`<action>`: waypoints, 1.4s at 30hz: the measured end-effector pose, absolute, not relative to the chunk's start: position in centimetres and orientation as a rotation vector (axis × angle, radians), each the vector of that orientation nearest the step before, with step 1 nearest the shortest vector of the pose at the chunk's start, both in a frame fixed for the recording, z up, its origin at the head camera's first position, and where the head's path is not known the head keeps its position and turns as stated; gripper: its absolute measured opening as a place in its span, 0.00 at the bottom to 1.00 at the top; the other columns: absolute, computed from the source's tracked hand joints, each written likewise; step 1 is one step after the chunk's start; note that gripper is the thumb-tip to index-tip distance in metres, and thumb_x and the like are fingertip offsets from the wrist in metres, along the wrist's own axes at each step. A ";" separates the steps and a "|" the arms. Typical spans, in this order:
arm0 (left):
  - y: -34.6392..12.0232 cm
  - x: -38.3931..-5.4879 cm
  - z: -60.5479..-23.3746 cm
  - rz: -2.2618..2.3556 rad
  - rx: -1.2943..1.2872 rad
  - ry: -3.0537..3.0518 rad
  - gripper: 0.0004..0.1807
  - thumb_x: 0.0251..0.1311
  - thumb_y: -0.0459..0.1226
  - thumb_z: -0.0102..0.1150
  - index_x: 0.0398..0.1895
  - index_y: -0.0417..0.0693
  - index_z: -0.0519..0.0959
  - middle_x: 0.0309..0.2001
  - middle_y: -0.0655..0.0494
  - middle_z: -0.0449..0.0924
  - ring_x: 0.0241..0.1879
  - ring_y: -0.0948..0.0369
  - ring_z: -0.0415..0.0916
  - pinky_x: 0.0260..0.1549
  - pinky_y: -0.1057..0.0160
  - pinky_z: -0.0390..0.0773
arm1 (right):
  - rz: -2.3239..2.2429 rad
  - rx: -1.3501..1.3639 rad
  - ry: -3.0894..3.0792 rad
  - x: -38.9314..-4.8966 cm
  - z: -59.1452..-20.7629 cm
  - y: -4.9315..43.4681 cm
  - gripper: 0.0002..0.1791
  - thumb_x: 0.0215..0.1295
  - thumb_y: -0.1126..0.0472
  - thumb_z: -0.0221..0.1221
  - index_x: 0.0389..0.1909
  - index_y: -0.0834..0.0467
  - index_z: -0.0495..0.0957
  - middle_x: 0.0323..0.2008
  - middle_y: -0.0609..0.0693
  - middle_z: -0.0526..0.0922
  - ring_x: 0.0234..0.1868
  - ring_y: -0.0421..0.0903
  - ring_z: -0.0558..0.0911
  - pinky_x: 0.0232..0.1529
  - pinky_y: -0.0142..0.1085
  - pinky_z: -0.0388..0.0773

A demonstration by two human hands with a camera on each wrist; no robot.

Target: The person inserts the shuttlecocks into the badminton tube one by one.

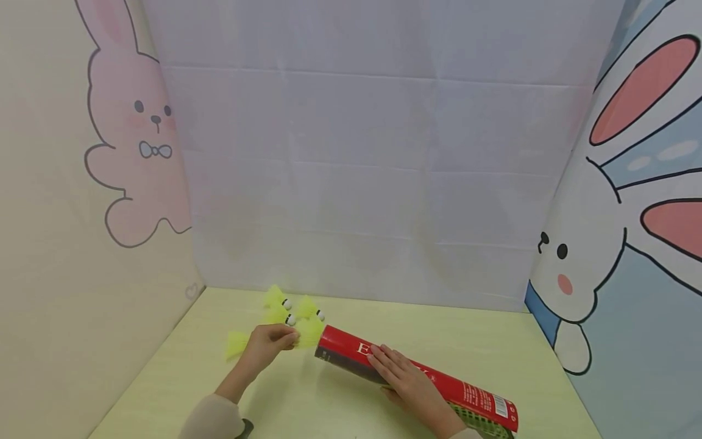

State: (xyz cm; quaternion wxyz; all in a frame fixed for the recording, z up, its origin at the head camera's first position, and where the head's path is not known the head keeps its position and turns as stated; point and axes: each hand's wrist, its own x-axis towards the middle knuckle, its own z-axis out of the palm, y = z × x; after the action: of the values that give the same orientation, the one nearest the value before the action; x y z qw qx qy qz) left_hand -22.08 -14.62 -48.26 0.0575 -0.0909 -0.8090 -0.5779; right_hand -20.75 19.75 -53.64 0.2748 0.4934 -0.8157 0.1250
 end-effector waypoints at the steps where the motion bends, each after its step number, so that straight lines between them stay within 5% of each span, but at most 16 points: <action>1: -14.5 -22.1 -48.3 -1.747 -0.295 -2.460 0.09 0.60 0.32 0.63 0.36 0.31 0.83 0.32 0.43 0.84 0.32 0.54 0.84 0.33 0.63 0.83 | 0.338 1.327 -2.193 -20.7 -53.6 19.7 0.33 0.75 0.43 0.41 0.68 0.64 0.64 0.68 0.58 0.66 0.68 0.53 0.65 0.70 0.29 0.46; 42: -11.9 -22.8 -49.4 -1.659 -0.547 -2.638 0.06 0.61 0.31 0.61 0.35 0.37 0.85 0.32 0.49 0.85 0.29 0.61 0.82 0.30 0.67 0.82 | 0.326 1.342 -2.188 -20.3 -53.5 19.7 0.33 0.75 0.44 0.41 0.69 0.63 0.63 0.68 0.57 0.66 0.67 0.53 0.66 0.69 0.28 0.46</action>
State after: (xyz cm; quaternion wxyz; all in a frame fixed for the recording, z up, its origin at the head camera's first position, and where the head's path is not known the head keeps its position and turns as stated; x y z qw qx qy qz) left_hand -22.79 -11.92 -49.43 -0.0113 -0.1727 -0.8337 -0.5244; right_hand -20.31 19.68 -53.48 0.2734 0.4990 -0.8134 0.1210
